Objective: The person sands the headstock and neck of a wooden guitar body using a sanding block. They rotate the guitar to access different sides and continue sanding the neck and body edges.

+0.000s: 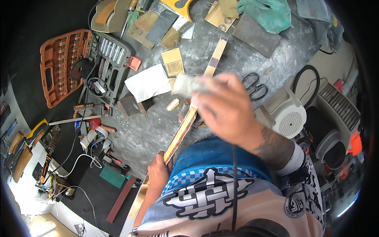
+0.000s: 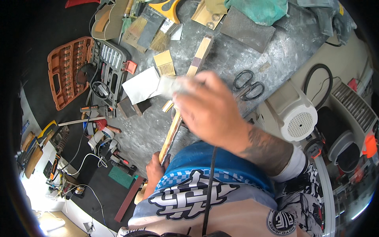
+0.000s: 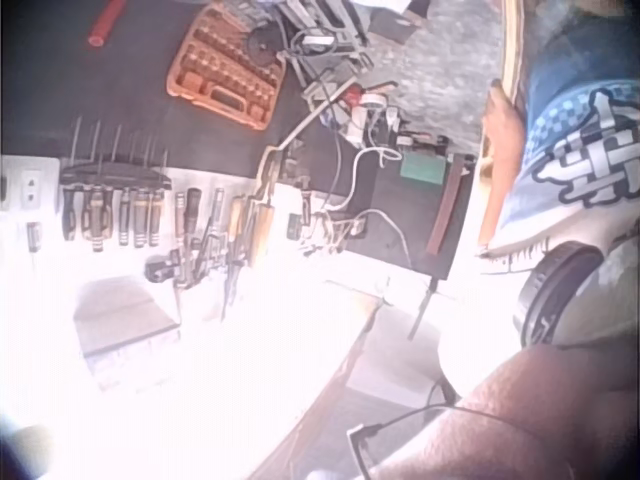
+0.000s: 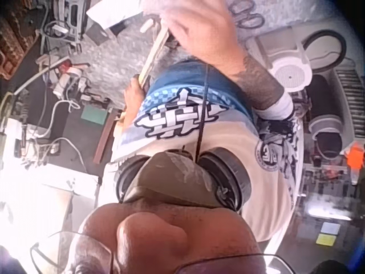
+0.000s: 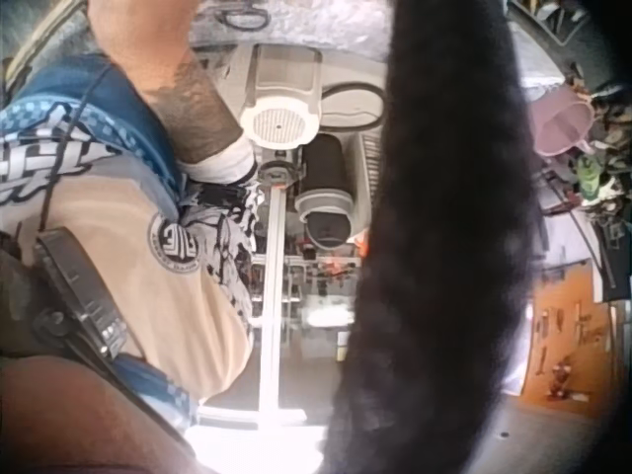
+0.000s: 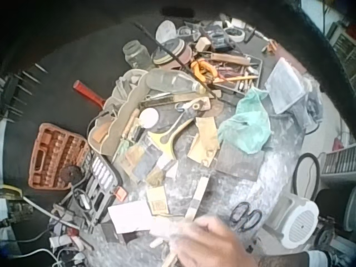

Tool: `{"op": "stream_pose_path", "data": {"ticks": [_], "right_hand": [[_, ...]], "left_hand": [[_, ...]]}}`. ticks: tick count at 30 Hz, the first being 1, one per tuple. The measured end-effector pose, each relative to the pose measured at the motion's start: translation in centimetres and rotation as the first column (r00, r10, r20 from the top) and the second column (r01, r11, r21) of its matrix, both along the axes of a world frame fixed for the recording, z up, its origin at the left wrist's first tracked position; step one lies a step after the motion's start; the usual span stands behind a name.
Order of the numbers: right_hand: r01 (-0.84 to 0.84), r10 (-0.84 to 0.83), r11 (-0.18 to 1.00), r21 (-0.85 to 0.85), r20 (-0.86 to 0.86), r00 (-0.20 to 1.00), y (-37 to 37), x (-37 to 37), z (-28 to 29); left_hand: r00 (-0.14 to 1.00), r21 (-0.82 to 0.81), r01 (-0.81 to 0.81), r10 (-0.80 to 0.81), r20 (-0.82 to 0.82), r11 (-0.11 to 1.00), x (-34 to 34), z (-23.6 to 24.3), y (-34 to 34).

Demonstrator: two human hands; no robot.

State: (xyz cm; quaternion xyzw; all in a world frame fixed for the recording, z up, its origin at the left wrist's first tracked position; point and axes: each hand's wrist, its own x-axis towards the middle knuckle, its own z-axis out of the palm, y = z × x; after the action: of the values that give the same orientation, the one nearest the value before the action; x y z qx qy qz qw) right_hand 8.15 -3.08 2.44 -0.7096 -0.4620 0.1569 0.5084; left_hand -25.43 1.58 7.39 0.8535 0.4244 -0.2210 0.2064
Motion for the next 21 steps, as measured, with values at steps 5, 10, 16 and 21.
{"op": "stream_pose_path", "data": {"ticks": [5,10,16,21], "right_hand": [[0.082,-0.078,0.996,-0.036,0.105,0.991,0.0,1.7,-1.5],[-0.002,0.002,0.999,0.032,-0.014,1.0,-0.3,-0.5,-0.4],[-0.036,0.036,0.999,0.011,0.028,0.999,-0.6,-0.4,-0.6],[-0.017,0.017,0.999,0.044,-0.017,1.0,-0.6,-1.5,0.0]], "left_hand": [[1.0,0.004,0.006,-0.006,0.005,1.0,0.2,0.2,-0.1],[1.0,0.012,-0.001,0.001,-0.018,1.0,0.2,0.2,-0.2],[1.0,0.006,-0.01,0.01,-0.015,1.0,0.3,0.2,-0.3],[1.0,0.003,-0.004,0.004,-0.012,1.0,0.3,0.2,-0.2]]}}
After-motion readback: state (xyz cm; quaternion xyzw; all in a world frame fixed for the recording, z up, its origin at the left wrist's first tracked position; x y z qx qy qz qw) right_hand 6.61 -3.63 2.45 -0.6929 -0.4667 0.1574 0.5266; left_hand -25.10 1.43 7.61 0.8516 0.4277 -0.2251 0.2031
